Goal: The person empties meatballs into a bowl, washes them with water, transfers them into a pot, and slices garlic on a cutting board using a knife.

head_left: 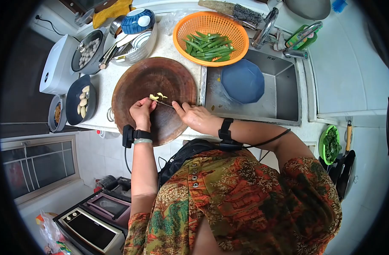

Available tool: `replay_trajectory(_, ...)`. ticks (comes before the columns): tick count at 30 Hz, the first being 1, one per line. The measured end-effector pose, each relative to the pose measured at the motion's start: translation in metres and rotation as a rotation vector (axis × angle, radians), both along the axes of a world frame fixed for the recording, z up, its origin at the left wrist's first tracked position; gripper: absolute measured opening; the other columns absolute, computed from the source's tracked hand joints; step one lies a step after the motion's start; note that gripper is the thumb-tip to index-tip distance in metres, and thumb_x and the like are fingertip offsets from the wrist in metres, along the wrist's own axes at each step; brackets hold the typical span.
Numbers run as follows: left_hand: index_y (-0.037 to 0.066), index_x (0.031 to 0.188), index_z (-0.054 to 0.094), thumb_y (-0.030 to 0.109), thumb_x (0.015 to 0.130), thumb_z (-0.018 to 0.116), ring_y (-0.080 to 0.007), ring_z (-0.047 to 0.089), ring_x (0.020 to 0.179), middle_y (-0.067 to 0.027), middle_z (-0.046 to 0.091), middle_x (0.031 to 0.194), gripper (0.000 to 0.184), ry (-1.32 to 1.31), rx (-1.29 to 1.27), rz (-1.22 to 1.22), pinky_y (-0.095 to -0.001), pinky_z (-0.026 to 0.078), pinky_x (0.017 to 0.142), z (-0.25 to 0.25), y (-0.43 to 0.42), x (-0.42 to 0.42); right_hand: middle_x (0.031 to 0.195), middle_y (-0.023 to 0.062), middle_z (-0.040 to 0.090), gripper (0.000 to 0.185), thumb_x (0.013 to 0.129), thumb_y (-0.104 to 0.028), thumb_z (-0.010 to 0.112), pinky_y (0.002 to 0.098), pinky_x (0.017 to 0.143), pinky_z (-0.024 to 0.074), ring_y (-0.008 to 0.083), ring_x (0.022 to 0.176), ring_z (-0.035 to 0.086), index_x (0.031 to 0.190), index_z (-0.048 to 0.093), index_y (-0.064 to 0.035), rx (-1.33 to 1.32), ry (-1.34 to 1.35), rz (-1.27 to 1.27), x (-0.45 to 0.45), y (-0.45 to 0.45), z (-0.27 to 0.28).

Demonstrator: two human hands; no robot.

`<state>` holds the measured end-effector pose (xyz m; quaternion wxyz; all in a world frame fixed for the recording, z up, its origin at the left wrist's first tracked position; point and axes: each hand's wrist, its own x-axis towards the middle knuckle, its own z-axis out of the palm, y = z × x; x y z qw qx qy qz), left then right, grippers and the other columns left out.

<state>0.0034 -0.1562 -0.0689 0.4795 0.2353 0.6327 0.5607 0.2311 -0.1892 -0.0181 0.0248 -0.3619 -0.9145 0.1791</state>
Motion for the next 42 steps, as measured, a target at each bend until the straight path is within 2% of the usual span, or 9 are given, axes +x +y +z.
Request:
replay_trajectory(10,-0.009,0.089,0.062,-0.004,0.084,0.063,-0.0180,0.066,0.067,-0.0119,0.065,0.082,0.008,0.028,-0.027,0.006,-0.0228,0.057,0.061,0.002,0.002,0.002,0.102,0.0294,0.052,0.066,0.080,0.004,0.048,0.0384,0.065,0.0554,0.0375,0.079,0.065,0.140,0.022,0.0111,-0.019,0.041,-0.024,0.004,0.007,-0.001)
replay_trajectory(13,-0.009,0.090,0.062,-0.004,0.083,0.064,-0.0181,0.066,0.067,-0.0118,0.065,0.082,0.008,-0.048,-0.044,0.004,-0.0227,0.057,0.061,0.005,0.002,0.000,0.104,0.0303,0.052,0.066,0.080,0.004,0.048,0.0387,0.066,0.0556,0.0376,0.080,0.065,0.140,0.022,0.0111,-0.026,0.020,-0.018,0.003,0.007,-0.003)
replay_trajectory(17,-0.009,0.089,0.062,-0.005,0.083,0.064,-0.0183,0.066,0.067,-0.0123,0.065,0.082,0.008,-0.025,-0.049,-0.016,-0.0230,0.057,0.061,0.006,0.002,0.000,0.106,0.0310,0.052,0.066,0.080,0.005,0.047,0.0391,0.067,0.0557,0.0378,0.082,0.065,0.141,0.022,0.0108,-0.056,-0.006,-0.010,0.002,0.007,0.002)
replay_trajectory(22,-0.010,0.087,0.062,-0.005,0.083,0.064,-0.0177,0.066,0.066,-0.0130,0.065,0.081,0.007,0.017,-0.051,-0.018,-0.0230,0.057,0.061,0.001,0.006,-0.002,0.100,0.0283,0.055,0.058,0.080,0.004,0.045,0.0382,0.064,0.0561,0.0357,0.075,0.067,0.135,0.030,0.0152,-0.001,0.030,0.012,-0.003,0.007,-0.001)
replay_trajectory(26,-0.009,0.087,0.061,-0.004,0.083,0.065,-0.0171,0.065,0.065,-0.0126,0.065,0.080,0.007,0.052,-0.038,-0.032,-0.0227,0.057,0.060,0.000,0.006,0.000,0.097,0.0271,0.055,0.063,0.078,0.004,0.047,0.0401,0.063,0.0554,0.0376,0.072,0.066,0.137,0.028,0.0137,0.046,0.111,-0.004,-0.014,0.015,-0.008)
replay_trajectory(28,-0.009,0.087,0.061,-0.004,0.083,0.065,-0.0165,0.065,0.064,-0.0121,0.065,0.080,0.008,0.074,-0.026,-0.024,-0.0225,0.056,0.059,0.001,0.006,0.002,0.092,0.0264,0.059,0.056,0.079,0.003,0.047,0.0366,0.062,0.0565,0.0343,0.072,0.067,0.132,0.034,0.0174,0.103,0.121,0.003,-0.018,0.017,-0.009)
replay_trajectory(31,-0.009,0.088,0.061,-0.003,0.083,0.065,-0.0156,0.065,0.064,-0.0114,0.065,0.080,0.008,0.073,-0.025,-0.019,-0.0222,0.056,0.059,0.002,0.004,0.004,0.092,0.0262,0.059,0.055,0.080,0.003,0.047,0.0357,0.060,0.0565,0.0336,0.071,0.068,0.131,0.035,0.0173,0.137,0.116,0.004,-0.014,0.013,-0.009)
replay_trajectory(37,-0.008,0.091,0.061,-0.003,0.084,0.063,-0.0176,0.066,0.067,-0.0116,0.065,0.082,0.008,0.114,-0.040,-0.048,-0.0248,0.058,0.063,0.001,0.002,0.004,0.095,0.0276,0.059,0.054,0.082,0.002,0.045,0.0357,0.059,0.0565,0.0331,0.071,0.068,0.132,0.035,0.0165,0.083,0.066,0.006,0.011,0.000,-0.001)
replay_trajectory(42,-0.007,0.092,0.062,-0.002,0.085,0.063,-0.0177,0.066,0.068,-0.0109,0.065,0.083,0.009,0.100,-0.037,-0.066,-0.0252,0.058,0.063,-0.001,0.001,0.000,0.101,0.0293,0.057,0.056,0.083,0.001,0.044,0.0389,0.063,0.0564,0.0360,0.074,0.067,0.136,0.030,0.0150,0.029,0.042,-0.038,0.016,-0.004,-0.002)
